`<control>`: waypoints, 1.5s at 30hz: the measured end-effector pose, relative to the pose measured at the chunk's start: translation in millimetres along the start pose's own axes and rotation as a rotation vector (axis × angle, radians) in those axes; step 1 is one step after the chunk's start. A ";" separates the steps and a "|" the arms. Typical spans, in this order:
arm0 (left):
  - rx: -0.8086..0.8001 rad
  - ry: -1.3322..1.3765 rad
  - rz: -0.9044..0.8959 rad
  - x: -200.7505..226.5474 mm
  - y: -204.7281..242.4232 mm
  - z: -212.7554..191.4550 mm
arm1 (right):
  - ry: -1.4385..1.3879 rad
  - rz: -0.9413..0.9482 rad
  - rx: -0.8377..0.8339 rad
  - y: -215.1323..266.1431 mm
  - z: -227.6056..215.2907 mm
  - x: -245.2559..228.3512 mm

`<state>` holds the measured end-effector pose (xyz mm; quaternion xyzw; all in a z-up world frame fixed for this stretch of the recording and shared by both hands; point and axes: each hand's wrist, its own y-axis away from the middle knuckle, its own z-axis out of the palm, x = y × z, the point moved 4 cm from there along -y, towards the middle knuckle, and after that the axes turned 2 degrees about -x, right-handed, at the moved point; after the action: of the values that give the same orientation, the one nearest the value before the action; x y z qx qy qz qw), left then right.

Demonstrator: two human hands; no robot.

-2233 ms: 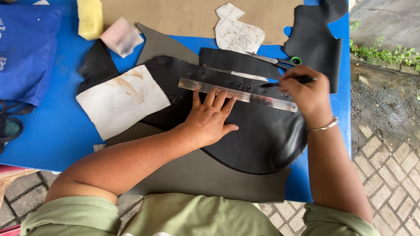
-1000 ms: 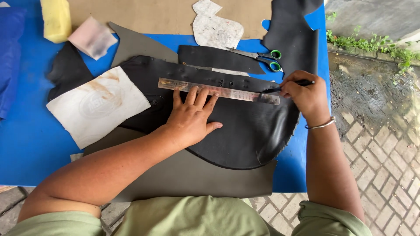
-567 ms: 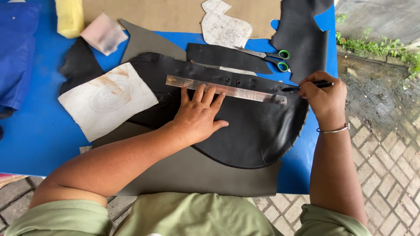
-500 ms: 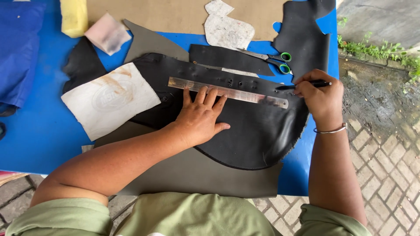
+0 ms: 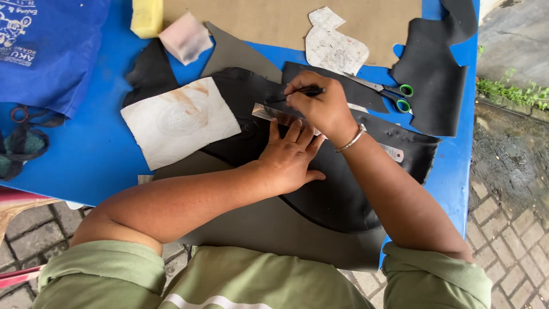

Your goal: Mark measurements on leather pieces using a ruler and a pen

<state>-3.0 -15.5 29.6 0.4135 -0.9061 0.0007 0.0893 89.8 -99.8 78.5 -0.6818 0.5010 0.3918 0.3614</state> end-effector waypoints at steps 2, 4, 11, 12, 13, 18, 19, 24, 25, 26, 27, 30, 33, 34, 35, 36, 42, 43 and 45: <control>0.000 0.010 0.003 -1.6 0.8 -5.9 | 0.057 -0.006 0.000 -3.0 5.0 7.6; 0.001 0.021 0.011 -2.4 0.1 -4.9 | 0.116 -0.009 0.006 -2.0 -0.2 12.8; 0.221 -0.013 0.032 -7.1 -2.3 -2.6 | 0.206 0.189 0.092 46.6 -67.9 27.8; 0.218 -0.009 0.020 -7.8 -3.1 -2.5 | 0.185 0.216 0.123 56.0 -80.4 31.1; 0.218 -0.011 0.026 -8.5 -3.6 -1.8 | 0.184 0.217 0.128 65.9 -91.1 36.3; 0.154 -0.012 0.020 -9.5 -7.9 5.3 | 0.158 0.356 0.260 116.3 -146.9 67.1; 0.152 -0.014 0.026 -6.6 -8.0 4.2 | 0.156 0.358 0.266 125.9 -153.8 69.7; 0.352 -0.207 -0.001 -5.4 -6.3 2.8 | 0.030 0.378 0.384 156.1 -174.3 55.6; 0.352 -0.211 -0.002 -6.9 -8.6 0.4 | 0.027 0.375 0.384 156.7 -174.6 56.3; 0.315 -0.205 0.004 -7.7 -10.3 0.4 | 0.025 0.388 0.394 158.8 -175.0 57.7; 0.278 -0.198 0.009 -8.6 -12.1 0.3 | 0.024 0.400 0.405 160.6 -175.1 59.1; 0.305 -0.224 0.045 -12.1 -22.0 -4.3 | 0.091 0.098 0.369 161.9 -171.2 69.9; 0.208 -0.111 0.110 -26.5 -49.3 12.3 | 0.381 -0.025 0.251 152.7 -143.9 25.8; 0.209 -0.114 0.112 -30.9 -55.4 16.6 | 0.381 -0.026 0.255 151.3 -138.7 34.1; 0.200 -0.140 0.128 -34.6 -61.8 21.2 | 0.566 -0.045 0.188 149.0 -130.5 41.2; 0.191 -0.167 0.145 -38.3 -68.5 25.5 | 0.750 -0.063 0.119 146.7 -122.3 48.9; 0.434 -0.326 0.273 -20.4 -58.7 8.2 | 1.095 -0.153 -0.012 148.3 -101.1 54.2; 0.434 -0.327 0.274 -22.7 -60.6 9.9 | 1.095 -0.153 -0.010 148.5 -102.5 61.9; 0.523 -0.363 0.373 -22.7 -62.5 11.1 | 1.200 -0.231 0.034 149.5 -105.6 73.9</control>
<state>56.6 -40.5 10.5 0.2436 -0.9361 0.1752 -0.1833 -22.4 -258.3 42.8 -0.8275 0.5464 -0.1105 0.0672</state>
